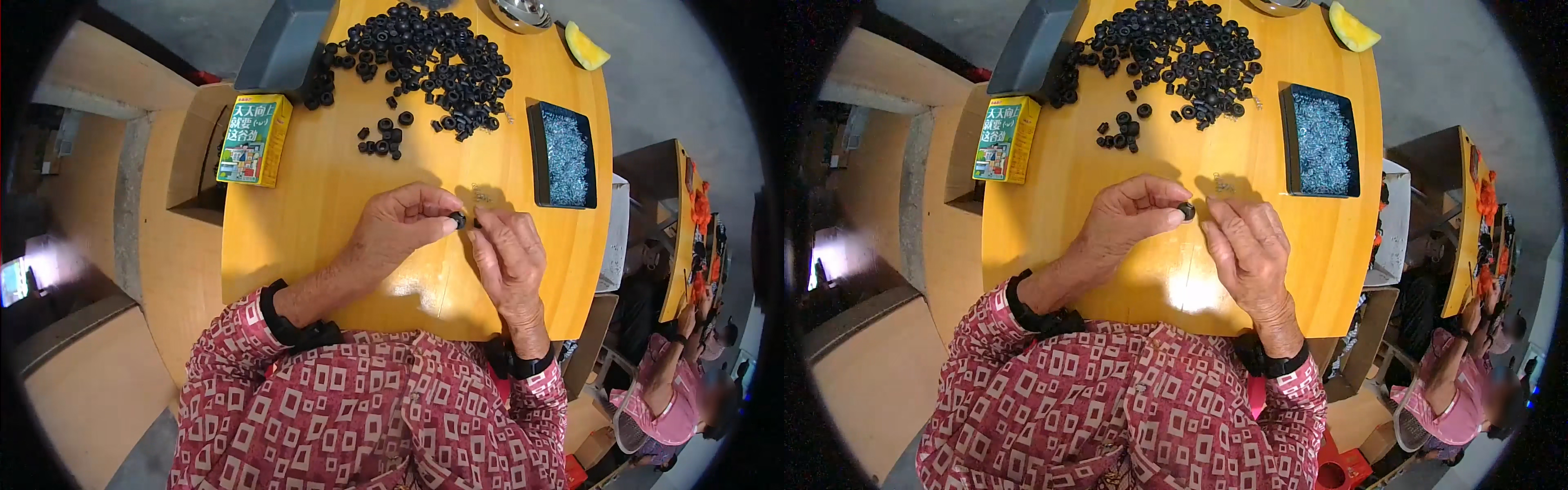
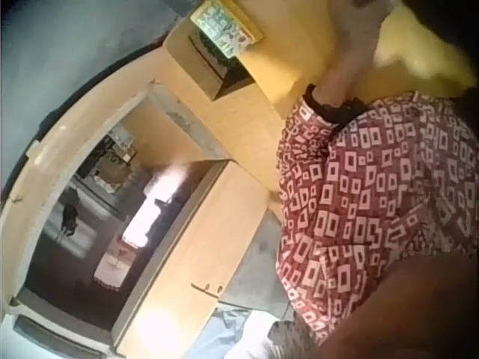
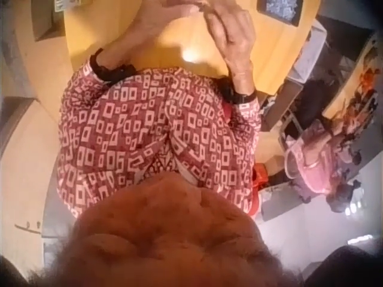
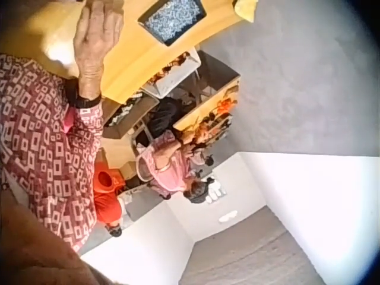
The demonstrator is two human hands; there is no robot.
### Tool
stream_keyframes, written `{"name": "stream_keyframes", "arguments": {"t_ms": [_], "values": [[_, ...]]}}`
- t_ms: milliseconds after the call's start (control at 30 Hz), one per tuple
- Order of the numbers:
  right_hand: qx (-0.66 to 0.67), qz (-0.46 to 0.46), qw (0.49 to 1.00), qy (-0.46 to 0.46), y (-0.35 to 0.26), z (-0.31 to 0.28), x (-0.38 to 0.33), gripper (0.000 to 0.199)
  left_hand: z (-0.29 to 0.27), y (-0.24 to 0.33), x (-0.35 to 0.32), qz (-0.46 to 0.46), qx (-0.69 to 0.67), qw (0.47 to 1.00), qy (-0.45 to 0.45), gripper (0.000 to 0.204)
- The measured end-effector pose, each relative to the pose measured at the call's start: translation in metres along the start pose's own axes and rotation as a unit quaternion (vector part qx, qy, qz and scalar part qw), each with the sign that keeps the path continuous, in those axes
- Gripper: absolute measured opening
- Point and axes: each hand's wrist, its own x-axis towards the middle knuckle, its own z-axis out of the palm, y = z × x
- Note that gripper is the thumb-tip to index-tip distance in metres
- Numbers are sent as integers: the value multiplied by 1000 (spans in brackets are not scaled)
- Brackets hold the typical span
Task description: The person assembles small components by hand, inserting tiny springs into black plastic parts one at a time at the table.
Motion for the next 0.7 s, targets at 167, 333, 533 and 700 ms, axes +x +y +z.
{"name": "stream_keyframes", "arguments": {"t_ms": [167,333,533,700], "values": [[136,74,988,25,-9,4,1,32,-2,3,0,-53,-21,998,-22,22],[185,102,977,20,-13,5,1,28,-3,3,0,-70,-12,997,-16,23],[150,72,985,38,-14,5,-1,26,-6,-5,-1,-37,-3,999,-33,24],[164,79,982,59,-15,4,-2,26,-5,-5,0,-25,-12,998,-49,24]]}}
